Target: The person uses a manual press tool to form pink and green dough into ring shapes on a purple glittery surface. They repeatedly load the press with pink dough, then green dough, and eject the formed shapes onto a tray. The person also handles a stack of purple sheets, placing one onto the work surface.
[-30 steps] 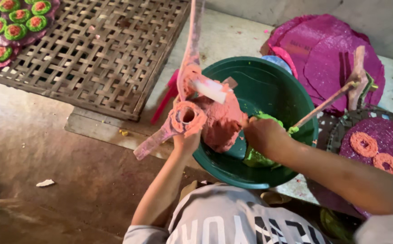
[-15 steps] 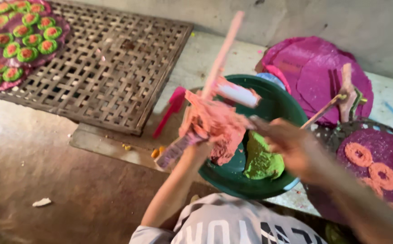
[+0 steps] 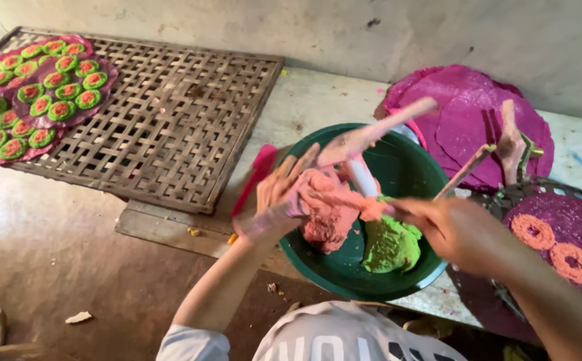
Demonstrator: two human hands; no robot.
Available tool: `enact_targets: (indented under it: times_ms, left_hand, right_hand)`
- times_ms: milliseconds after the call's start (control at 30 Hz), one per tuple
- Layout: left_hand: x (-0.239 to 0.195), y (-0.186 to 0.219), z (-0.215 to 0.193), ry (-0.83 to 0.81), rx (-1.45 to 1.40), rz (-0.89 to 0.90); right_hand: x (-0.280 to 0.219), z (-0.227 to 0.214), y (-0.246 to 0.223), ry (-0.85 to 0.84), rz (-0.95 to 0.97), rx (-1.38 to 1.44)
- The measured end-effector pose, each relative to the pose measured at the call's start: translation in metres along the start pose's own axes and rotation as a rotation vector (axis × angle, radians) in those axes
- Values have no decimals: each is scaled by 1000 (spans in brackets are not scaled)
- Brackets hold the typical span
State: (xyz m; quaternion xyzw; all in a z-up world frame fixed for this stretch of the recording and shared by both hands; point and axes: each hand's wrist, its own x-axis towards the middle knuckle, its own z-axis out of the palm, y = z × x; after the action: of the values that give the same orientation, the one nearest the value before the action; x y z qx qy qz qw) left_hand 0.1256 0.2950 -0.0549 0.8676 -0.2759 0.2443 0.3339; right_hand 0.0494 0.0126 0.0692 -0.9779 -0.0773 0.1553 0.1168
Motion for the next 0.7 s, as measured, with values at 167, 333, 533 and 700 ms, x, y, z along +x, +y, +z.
enact_targets:
  times_ms: [167,333,533,700]
  left_hand:
    - [-5,26,24,-141,-134,-175]
    - [-6,4,7,31,26,83]
    - [-11,13,10,-109,-51,-198]
    - [-21,-5,34,-3,-2,-3]
  right_hand:
    - [19,-8,-30,207,-352,-44]
    - [12,-29,-14,20,-111,-3]
    - [43,9,-41,6,-249,-468]
    - [33,46,-49,277,-522,-621]
